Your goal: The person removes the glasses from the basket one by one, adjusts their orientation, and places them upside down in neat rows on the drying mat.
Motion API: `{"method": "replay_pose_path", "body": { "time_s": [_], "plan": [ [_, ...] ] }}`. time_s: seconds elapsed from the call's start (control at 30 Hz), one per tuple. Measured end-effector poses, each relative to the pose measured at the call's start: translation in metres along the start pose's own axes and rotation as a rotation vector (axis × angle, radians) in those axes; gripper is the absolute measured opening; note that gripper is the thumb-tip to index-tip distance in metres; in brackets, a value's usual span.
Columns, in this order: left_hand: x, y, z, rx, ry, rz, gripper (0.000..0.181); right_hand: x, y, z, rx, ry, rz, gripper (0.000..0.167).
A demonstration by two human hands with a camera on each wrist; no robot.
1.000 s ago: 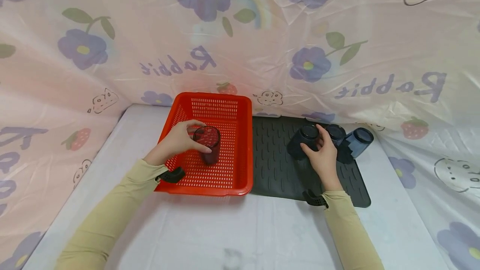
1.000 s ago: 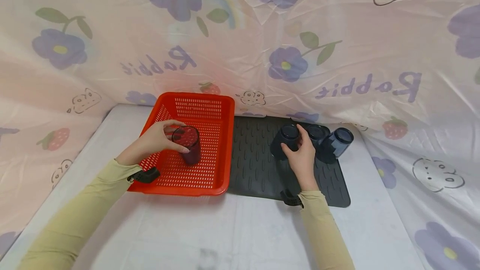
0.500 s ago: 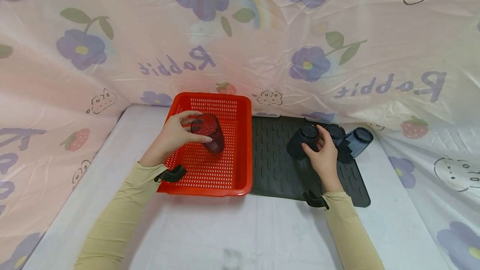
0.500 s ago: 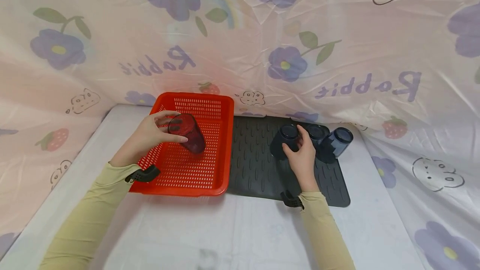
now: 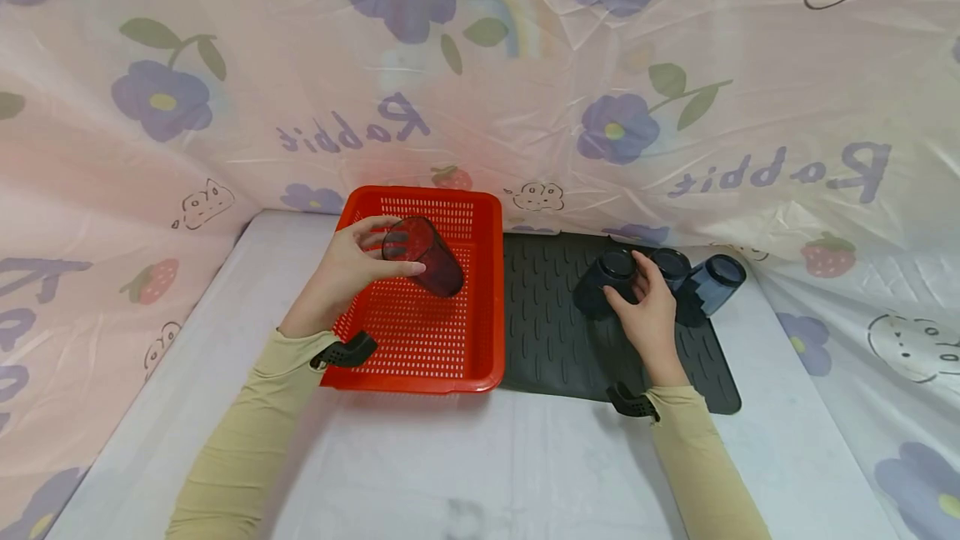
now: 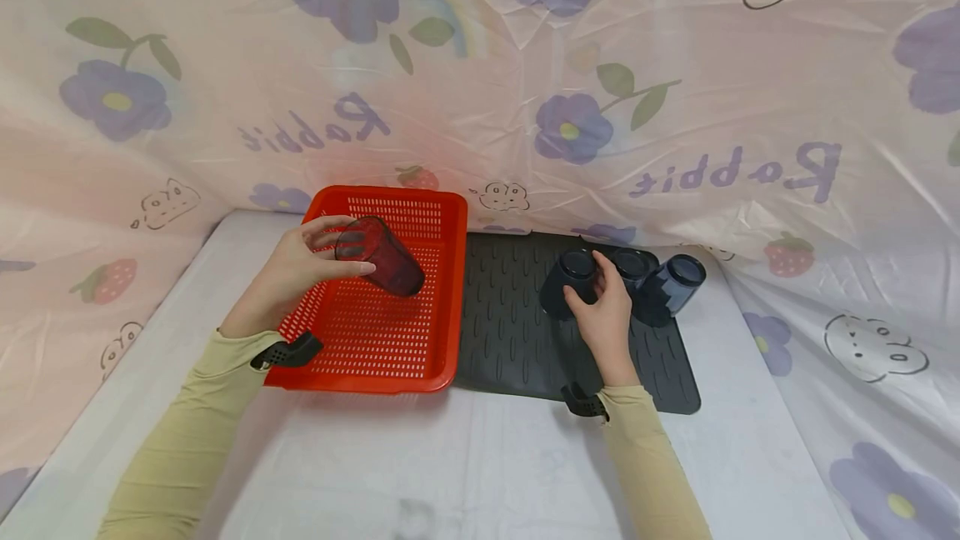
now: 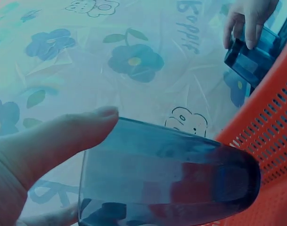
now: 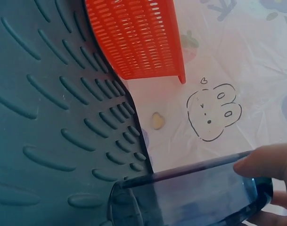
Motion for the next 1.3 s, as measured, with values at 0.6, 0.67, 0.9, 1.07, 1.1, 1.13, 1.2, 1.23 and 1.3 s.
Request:
{"method": "replay_pose_path", "body": {
  "time_s": [0.6, 0.67, 0.9, 1.07, 1.1, 1.13, 1.2, 1.23, 1.3],
  "plan": [
    [-0.008, -0.011, -0.002, -0.004, -0.044, -0.205, 0.068, 0.020, 0.007, -0.005, 0.008, -0.013, 0.028, 0.068],
    [-0.009, -0.012, -0.002, -0.019, -0.042, -0.215, 0.068, 0.022, 0.009, -0.006, 0.007, -0.017, 0.038, 0.068],
    [-0.012, -0.020, 0.000, -0.050, -0.061, -0.331, 0.060, 0.028, 0.013, -0.008, -0.001, -0.022, 0.033, 0.069],
    [-0.013, -0.028, 0.001, -0.047, -0.064, -0.410, 0.055, 0.034, 0.016, -0.010, -0.010, -0.007, 0.057, 0.068],
    [-0.013, -0.030, 0.001, -0.048, -0.066, -0.423, 0.054, 0.036, 0.017, -0.011, -0.012, -0.003, 0.069, 0.068],
    [-0.013, -0.032, 0.001, -0.048, -0.069, -0.435, 0.054, 0.039, 0.017, -0.012, -0.014, 0.000, 0.080, 0.068],
    [-0.013, -0.036, 0.001, -0.050, -0.074, -0.446, 0.053, 0.045, 0.018, -0.014, -0.013, 0.007, 0.101, 0.066],
    [-0.013, -0.038, 0.001, -0.050, -0.075, -0.451, 0.052, 0.049, 0.019, -0.015, -0.010, 0.010, 0.115, 0.065],
    [-0.011, -0.042, 0.001, -0.047, -0.071, -0.463, 0.052, 0.061, 0.020, -0.017, -0.001, 0.020, 0.148, 0.063]
  ]
}}
Point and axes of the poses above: each hand's wrist, its own z-axis towards the middle knuckle, its own y-axis out of the back of the hand, x = y × z, the point moved 6 cm from there along z, towards the middle knuckle, and after that the axes turned 3 degrees about -z, right-handed, at the moved point
